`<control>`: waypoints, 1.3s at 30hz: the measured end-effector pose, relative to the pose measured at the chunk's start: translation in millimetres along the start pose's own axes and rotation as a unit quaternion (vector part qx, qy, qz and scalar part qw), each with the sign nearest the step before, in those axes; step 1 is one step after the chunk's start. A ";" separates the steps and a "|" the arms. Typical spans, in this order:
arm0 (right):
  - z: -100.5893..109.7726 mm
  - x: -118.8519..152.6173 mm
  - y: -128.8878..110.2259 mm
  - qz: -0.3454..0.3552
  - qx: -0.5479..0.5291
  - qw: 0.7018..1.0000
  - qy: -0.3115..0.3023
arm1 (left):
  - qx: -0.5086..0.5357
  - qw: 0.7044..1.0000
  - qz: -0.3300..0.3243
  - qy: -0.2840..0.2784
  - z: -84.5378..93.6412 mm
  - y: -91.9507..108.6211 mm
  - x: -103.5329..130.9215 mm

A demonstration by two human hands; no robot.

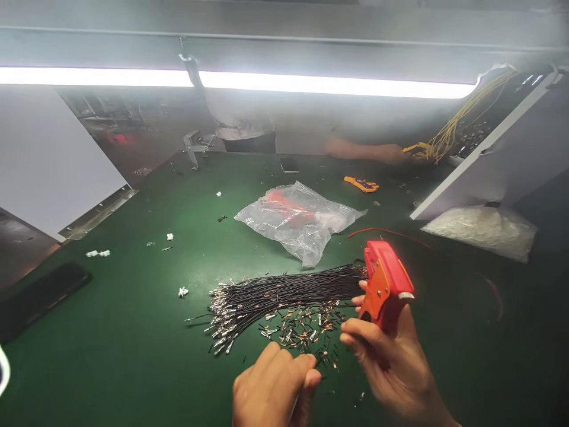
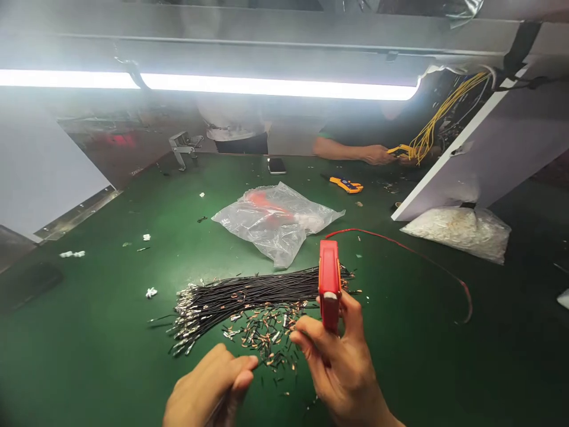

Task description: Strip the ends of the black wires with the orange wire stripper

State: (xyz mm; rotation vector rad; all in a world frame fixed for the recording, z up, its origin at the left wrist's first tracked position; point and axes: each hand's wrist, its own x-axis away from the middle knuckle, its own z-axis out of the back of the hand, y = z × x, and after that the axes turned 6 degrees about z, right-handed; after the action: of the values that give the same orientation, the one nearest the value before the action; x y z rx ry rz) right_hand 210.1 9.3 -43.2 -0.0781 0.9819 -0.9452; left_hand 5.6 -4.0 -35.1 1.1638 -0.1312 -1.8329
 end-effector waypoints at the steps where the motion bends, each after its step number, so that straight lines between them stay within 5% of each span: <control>1: -2.2 1.8 -2.5 -0.001 -0.021 1.000 -0.005 | 0.013 1.000 0.018 0.017 -2.7 -0.2 -0.6; 7: -24.4 14.4 -15.9 -0.006 -0.123 0.992 -0.020 | 0.123 0.990 0.072 -0.010 -7.2 2.7 4.9; 12: -23.6 11.9 -22.9 -0.003 -0.115 0.992 -0.051 | 0.242 0.952 0.182 -0.049 -4.5 8.9 6.7; 15: -17.3 8.1 -26.7 0.009 -0.087 0.995 -0.057 | 0.284 0.900 0.328 -0.050 -3.6 9.7 3.6; 18: -13.7 6.1 -29.4 -0.006 -0.062 0.997 -0.053 | 0.348 0.808 0.469 -0.078 -4.0 3.0 -1.9; 20: -12.9 5.6 -30.1 -0.015 -0.044 0.997 -0.056 | 0.387 0.762 0.509 -0.101 -4.6 -2.8 -5.4; 23: -12.7 4.4 -30.0 -0.008 -0.012 0.998 -0.065 | 0.397 0.735 0.543 -0.087 -4.6 -6.4 -9.6; 29: -13.1 1.5 -28.6 -0.001 -0.022 0.999 -0.046 | 0.370 0.720 0.587 0.007 -0.2 -1.8 -15.4; 35: -15.9 5.5 -26.3 0.001 -0.030 0.999 -0.042 | 0.282 0.839 0.464 -0.045 2.2 -12.2 -12.2; 39: -20.5 11.3 -28.3 0.007 -0.031 0.998 -0.045 | 0.294 0.836 0.459 -0.066 0.9 -15.7 -12.1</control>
State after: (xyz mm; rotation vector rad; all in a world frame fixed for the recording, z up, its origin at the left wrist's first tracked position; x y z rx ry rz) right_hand 179.1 -9.2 -49.9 -0.1642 0.9265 -0.8905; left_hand -3.8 13.5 -34.8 1.0686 -1.1938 -0.9916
